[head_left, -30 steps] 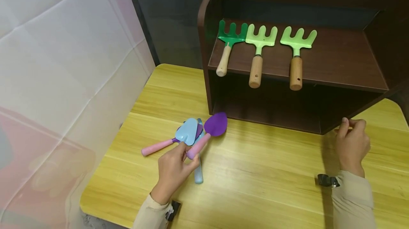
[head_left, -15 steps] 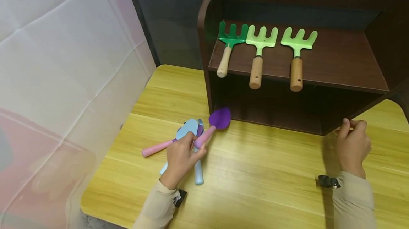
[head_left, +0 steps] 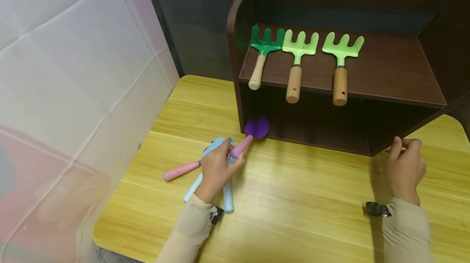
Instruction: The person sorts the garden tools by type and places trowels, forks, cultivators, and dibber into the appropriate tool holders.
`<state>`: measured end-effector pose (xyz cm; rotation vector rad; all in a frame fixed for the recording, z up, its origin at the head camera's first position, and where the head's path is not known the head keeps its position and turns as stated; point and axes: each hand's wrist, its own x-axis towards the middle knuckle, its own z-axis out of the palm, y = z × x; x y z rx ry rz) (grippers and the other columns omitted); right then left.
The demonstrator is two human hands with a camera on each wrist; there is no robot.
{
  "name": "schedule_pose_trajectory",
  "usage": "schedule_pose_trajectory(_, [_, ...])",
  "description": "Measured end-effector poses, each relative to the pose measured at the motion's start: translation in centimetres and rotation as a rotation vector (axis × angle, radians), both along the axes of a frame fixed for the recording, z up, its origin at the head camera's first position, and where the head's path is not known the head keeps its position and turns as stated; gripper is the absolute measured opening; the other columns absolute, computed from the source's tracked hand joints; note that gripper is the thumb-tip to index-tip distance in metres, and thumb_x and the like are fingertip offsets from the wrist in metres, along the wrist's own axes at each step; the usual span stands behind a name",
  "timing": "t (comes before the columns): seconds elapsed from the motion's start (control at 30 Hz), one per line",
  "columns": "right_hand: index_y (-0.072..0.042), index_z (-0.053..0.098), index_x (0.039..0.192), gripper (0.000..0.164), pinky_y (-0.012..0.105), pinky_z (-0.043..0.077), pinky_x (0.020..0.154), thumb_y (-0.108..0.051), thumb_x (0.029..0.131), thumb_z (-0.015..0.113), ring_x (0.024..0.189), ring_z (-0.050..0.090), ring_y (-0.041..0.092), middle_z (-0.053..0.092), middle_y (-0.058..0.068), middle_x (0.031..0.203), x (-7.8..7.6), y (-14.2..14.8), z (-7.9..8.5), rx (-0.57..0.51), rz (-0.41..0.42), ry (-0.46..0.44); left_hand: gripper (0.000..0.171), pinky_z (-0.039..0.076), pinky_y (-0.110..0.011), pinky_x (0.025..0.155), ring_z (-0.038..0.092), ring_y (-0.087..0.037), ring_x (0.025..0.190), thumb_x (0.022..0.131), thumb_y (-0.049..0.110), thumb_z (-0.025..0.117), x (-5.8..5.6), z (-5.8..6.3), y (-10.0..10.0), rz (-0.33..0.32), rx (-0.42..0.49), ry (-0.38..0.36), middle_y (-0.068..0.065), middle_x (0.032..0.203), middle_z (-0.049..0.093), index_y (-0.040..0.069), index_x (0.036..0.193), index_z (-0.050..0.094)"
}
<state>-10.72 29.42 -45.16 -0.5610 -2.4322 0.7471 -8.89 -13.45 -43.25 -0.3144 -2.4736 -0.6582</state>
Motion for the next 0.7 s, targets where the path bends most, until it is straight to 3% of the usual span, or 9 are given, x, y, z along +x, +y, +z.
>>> schedule_pose_trajectory(0.23, [0.004,0.051,0.115,0.042,0.06,0.035,0.069,-0.034,0.102,0.038,0.092,0.059,0.054,0.068,0.028,0.092,0.0,-0.1,0.0,0.009,0.008,0.012,0.021,0.024,-0.021,0.043,0.03,-0.005,0.046,0.073,0.028,0.072,-0.8,-0.1,0.6,0.031,0.001,-0.035,0.003,0.051,0.046,0.01,0.074,0.061])
schedule_pose_trajectory(0.5, [0.004,0.051,0.114,0.042,0.059,0.034,0.068,-0.034,0.102,0.038,0.091,0.058,0.055,0.068,0.028,0.09,0.0,-0.2,0.1,0.012,0.008,0.023,0.021,0.022,-0.021,0.044,0.028,-0.005,0.046,0.075,0.027,0.07,-1.3,-0.5,0.9,0.044,0.02,-0.134,0.003,0.051,0.041,0.011,0.075,0.057])
schedule_pose_trajectory(0.7, [0.004,0.051,0.113,0.042,0.059,0.035,0.067,-0.034,0.101,0.038,0.09,0.059,0.054,0.068,0.028,0.09,-0.1,-0.2,0.1,0.009,0.003,0.024,0.022,0.024,-0.022,0.043,0.032,-0.007,0.046,0.076,0.03,0.071,-1.8,-0.7,1.2,0.063,0.015,-0.147,0.003,0.052,0.044,0.011,0.076,0.059])
